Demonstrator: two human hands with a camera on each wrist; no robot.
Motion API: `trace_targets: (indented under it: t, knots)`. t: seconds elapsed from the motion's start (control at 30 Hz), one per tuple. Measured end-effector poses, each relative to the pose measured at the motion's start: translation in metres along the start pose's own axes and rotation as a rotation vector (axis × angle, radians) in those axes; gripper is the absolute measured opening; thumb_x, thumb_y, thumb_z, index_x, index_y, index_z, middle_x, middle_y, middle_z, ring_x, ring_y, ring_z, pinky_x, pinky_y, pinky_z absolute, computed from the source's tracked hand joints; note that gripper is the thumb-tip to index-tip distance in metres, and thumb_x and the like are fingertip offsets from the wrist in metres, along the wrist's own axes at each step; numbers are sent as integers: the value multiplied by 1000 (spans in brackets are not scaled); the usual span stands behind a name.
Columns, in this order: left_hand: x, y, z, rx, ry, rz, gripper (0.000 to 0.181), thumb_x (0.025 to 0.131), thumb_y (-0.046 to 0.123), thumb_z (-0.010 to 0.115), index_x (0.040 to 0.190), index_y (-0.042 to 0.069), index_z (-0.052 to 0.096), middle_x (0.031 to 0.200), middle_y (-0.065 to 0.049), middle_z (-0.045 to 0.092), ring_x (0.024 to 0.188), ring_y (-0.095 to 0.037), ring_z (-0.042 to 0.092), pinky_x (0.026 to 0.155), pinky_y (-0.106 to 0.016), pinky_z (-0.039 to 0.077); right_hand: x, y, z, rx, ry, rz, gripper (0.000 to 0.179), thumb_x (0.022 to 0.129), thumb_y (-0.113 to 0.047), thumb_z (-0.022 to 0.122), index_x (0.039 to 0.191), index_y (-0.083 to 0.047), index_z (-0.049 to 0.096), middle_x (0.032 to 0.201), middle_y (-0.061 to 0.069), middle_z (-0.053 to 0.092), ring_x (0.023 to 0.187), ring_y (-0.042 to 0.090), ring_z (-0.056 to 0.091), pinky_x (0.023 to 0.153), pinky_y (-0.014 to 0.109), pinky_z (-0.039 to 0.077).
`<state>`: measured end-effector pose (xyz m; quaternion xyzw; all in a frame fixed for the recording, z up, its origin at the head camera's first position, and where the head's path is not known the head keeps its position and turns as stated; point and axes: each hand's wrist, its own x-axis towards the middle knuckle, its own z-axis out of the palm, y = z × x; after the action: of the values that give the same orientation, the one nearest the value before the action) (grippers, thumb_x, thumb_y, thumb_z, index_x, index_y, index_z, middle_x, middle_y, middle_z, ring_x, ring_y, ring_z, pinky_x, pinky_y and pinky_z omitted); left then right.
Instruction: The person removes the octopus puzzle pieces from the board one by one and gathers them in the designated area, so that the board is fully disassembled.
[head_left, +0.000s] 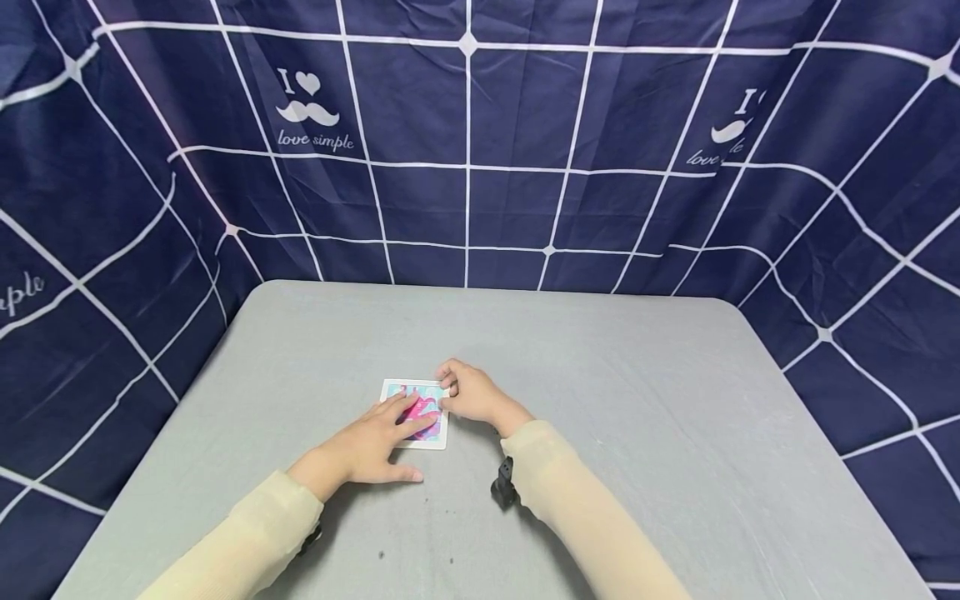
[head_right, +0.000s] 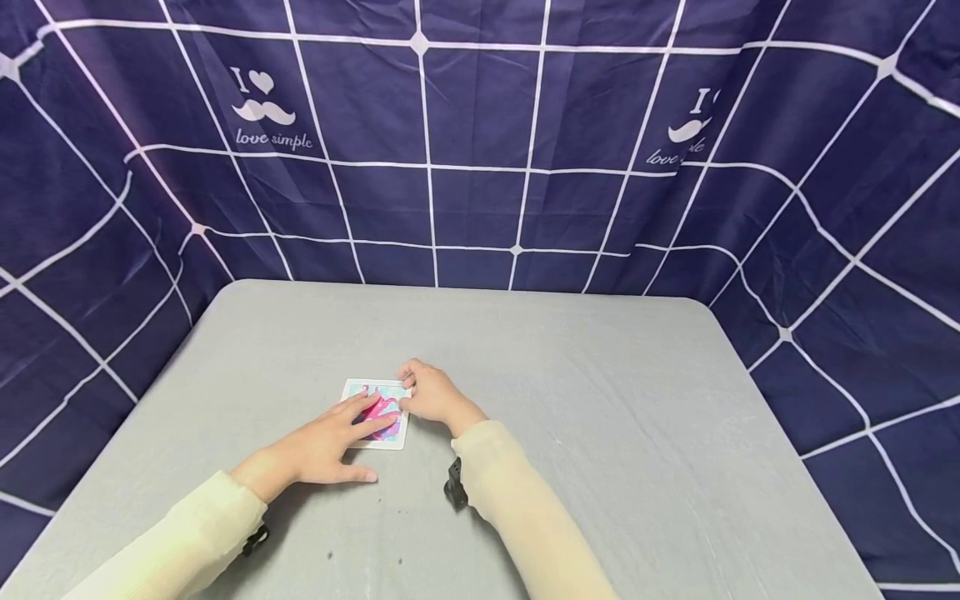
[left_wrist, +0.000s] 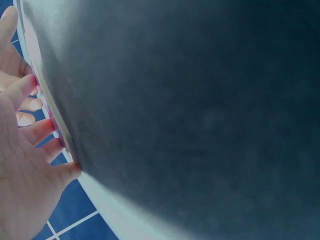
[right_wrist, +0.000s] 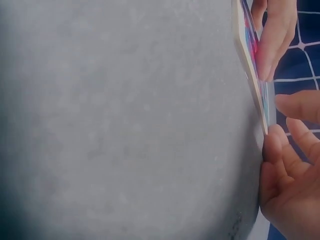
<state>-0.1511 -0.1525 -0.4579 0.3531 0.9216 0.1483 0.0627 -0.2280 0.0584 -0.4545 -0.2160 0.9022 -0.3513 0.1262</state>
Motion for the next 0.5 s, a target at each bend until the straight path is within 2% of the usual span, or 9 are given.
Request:
trace_targets:
  t: [0.17,0.5]
  knots:
    - [0,0,0,1,0,3,81,80,60,65,145,19,42,150,-20,29,138,-42,22,106,-57,25,-1,-2,0,29,-1,4,32,82,-3,70,111,-6,56,99,3,57,87,14,54,76,27,47]
    - [1,0,0,8,2,11,81,80,60,64,146,18,42,149,-21,29,137,-41,23,106,-56,26,0,1,3,54,-3,11,31,83,-4,70,110,-6,55,98,3,55,87,14,52,74,27,46]
